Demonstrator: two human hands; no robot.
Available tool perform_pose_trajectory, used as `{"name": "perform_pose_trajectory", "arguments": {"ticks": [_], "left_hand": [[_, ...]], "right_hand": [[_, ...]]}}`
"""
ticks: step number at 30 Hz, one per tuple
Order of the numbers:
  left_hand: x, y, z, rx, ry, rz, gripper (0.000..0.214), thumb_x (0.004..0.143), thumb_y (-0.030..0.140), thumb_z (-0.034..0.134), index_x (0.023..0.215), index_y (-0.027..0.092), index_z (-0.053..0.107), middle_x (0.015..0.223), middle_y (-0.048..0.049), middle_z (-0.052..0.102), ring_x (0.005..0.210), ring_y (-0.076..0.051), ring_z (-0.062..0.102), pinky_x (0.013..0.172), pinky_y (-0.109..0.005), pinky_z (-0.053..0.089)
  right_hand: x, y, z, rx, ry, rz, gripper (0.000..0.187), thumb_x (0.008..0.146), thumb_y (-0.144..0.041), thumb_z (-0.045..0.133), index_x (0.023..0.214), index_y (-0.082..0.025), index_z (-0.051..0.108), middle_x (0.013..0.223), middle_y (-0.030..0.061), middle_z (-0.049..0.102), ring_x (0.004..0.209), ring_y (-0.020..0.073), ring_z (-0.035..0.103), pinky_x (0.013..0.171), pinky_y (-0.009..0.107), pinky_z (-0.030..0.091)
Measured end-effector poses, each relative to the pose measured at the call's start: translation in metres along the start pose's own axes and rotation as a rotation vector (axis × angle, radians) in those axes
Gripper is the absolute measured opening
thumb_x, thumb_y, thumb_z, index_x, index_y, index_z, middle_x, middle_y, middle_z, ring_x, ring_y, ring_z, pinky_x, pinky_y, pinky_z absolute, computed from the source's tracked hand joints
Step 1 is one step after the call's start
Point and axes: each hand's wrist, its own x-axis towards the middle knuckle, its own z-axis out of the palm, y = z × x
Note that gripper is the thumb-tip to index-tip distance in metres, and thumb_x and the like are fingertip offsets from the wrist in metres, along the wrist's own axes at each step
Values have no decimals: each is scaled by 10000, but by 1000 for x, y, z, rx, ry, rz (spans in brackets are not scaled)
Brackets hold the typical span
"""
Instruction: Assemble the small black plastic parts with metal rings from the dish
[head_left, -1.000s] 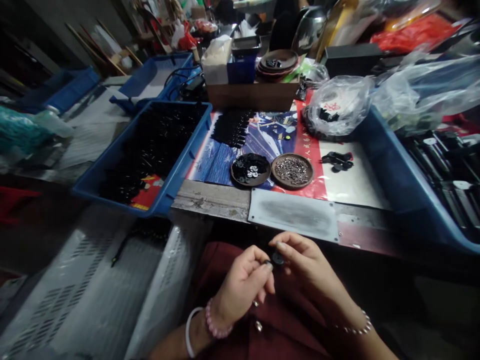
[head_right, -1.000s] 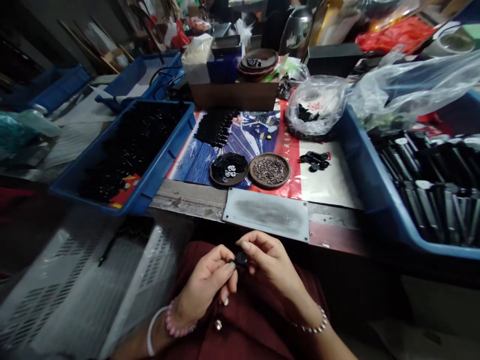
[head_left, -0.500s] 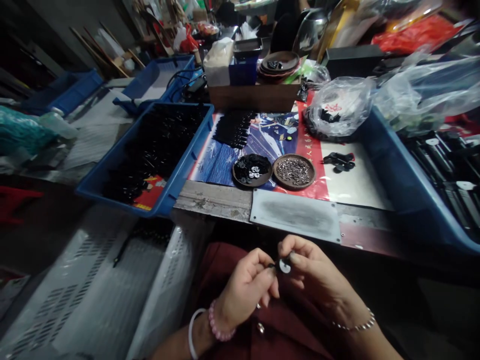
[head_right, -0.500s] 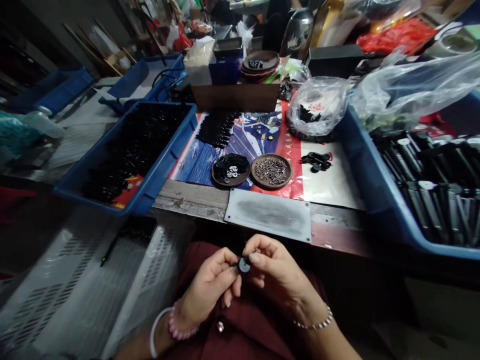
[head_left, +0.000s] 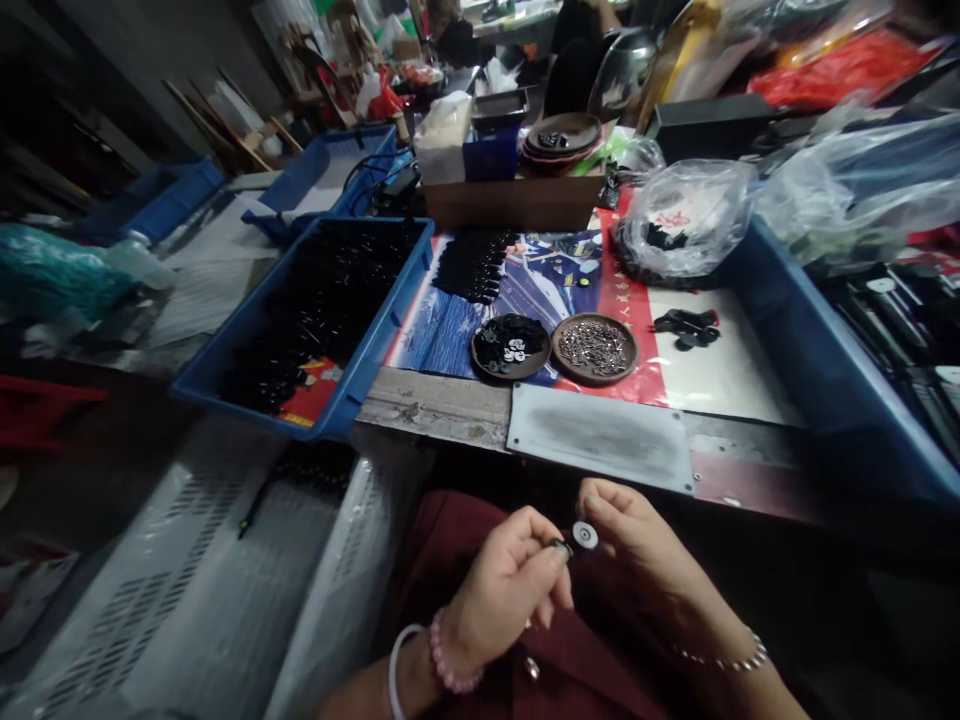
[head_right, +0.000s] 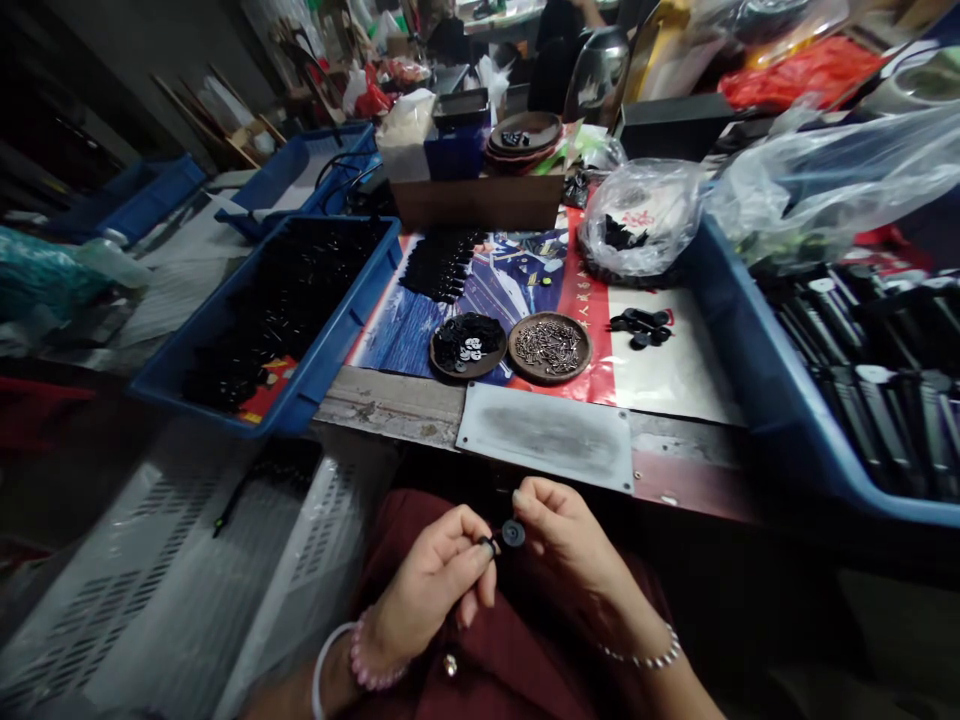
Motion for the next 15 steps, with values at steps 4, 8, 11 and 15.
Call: {"name": "perform_pose_trajectory", "arguments": {"ticks": [4,8,11,15], "left_hand": [[1,-1,0,9,-4,-4,238,936,409,551,894,184,487,619,38,604,390,-35,414,390,-142,271],[1,-1,1,7,-13,-6,232,937,401,551,896,184,479,620,41,602,394,-33,414,393,-139,274],[1,0,3,7,-14,-14,247,934,416,551,892,185,474,618,39,600,394,-35,414,395,-142,277],[1,3,5,17,-25,-30,270,929,438,549,883,182,477,624,33,600,400,-38,419,402,-147,279]], "right_hand": [[-2,-3,4,3,20,-13,511,687,-504,850,575,-173,477,413,-78,398,396,42,283,406,171,200],[-6,-10,7,5,41,-23,473,684,-479,860,599,-164,517,453,-66,435,414,43,300,406,166,210],[-8,-14,6,9,40,-56,424,649,-461,886,655,-159,589,470,-67,446,403,39,295,392,164,219],[-12,-15,1,-5,-3,-108,302,728,-400,847,759,-166,658,566,-26,561,405,38,351,389,159,272]]}}
